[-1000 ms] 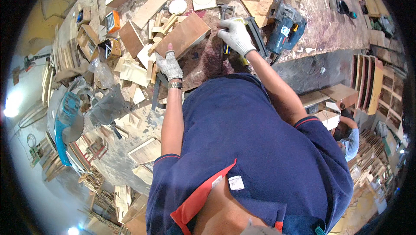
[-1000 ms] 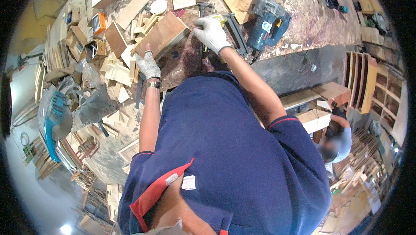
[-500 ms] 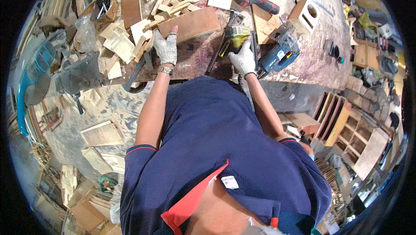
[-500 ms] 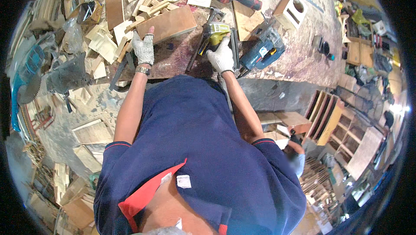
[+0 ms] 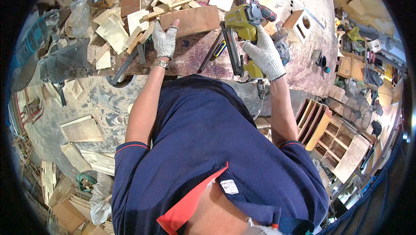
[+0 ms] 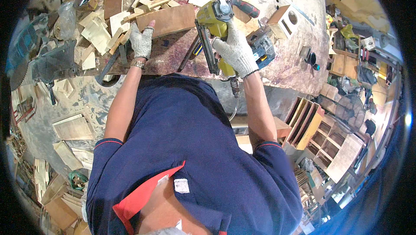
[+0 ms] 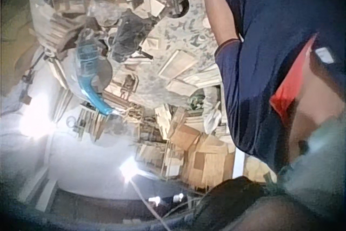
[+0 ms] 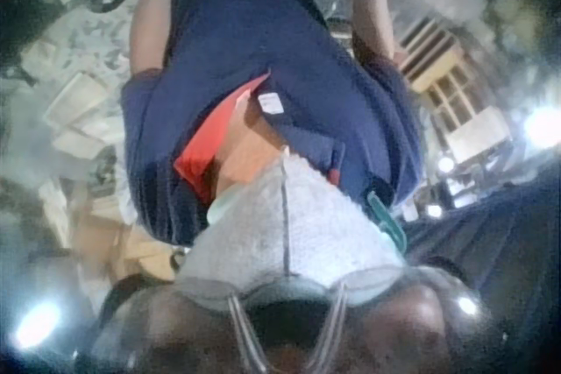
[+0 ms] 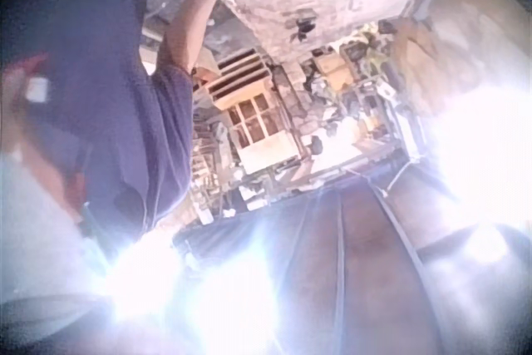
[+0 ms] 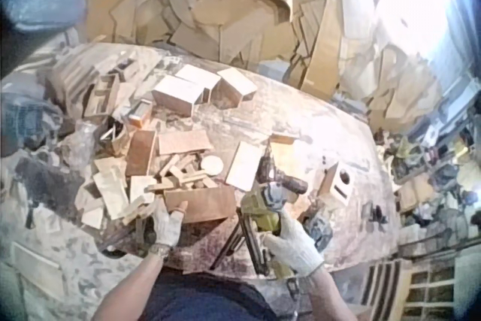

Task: The person uses a pneumatic nail gun to fasten small wooden pieces into box-like structures on a cluttered workbench. They repeatedly pick up pieces, align them, and drive nails to join the parts.

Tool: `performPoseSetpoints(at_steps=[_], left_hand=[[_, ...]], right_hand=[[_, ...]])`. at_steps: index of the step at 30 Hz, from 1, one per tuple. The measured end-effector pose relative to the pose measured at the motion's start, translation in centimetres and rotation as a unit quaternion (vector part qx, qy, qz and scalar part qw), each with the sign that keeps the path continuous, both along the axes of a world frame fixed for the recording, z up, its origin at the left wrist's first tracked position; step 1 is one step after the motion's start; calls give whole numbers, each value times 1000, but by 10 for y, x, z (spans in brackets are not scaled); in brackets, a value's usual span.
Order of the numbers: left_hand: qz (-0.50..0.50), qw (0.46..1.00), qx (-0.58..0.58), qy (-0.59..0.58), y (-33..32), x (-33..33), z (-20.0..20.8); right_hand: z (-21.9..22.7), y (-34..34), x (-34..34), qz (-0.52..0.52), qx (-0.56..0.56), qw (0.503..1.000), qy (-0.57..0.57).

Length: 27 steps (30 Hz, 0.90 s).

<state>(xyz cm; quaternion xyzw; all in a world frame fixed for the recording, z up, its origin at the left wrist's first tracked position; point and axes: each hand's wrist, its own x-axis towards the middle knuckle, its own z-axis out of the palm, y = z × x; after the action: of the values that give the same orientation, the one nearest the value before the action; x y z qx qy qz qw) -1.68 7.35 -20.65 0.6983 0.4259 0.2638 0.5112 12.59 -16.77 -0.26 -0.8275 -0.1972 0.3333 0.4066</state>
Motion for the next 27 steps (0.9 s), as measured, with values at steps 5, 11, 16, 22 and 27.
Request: performPoseSetpoints(at_steps=[5, 11, 16, 22, 27], left_hand=[[12, 998, 38, -41, 1, 2, -10], [20, 999, 42, -13, 1, 3, -16], [16, 999, 26, -11, 0, 1, -12], [14, 999, 45, -8, 3, 3, -14], [-5, 999, -33, -3, 2, 2, -17]], right_hand=[[-3, 6, 0, 15, -41, 999, -2], [-12, 9, -1, 19, -50, 998, -27], [-9, 13, 0, 37, -88, 993, -67], [-6, 14, -6, 14, -46, 999, -24], [-11, 15, -11, 13, -49, 999, -16]])
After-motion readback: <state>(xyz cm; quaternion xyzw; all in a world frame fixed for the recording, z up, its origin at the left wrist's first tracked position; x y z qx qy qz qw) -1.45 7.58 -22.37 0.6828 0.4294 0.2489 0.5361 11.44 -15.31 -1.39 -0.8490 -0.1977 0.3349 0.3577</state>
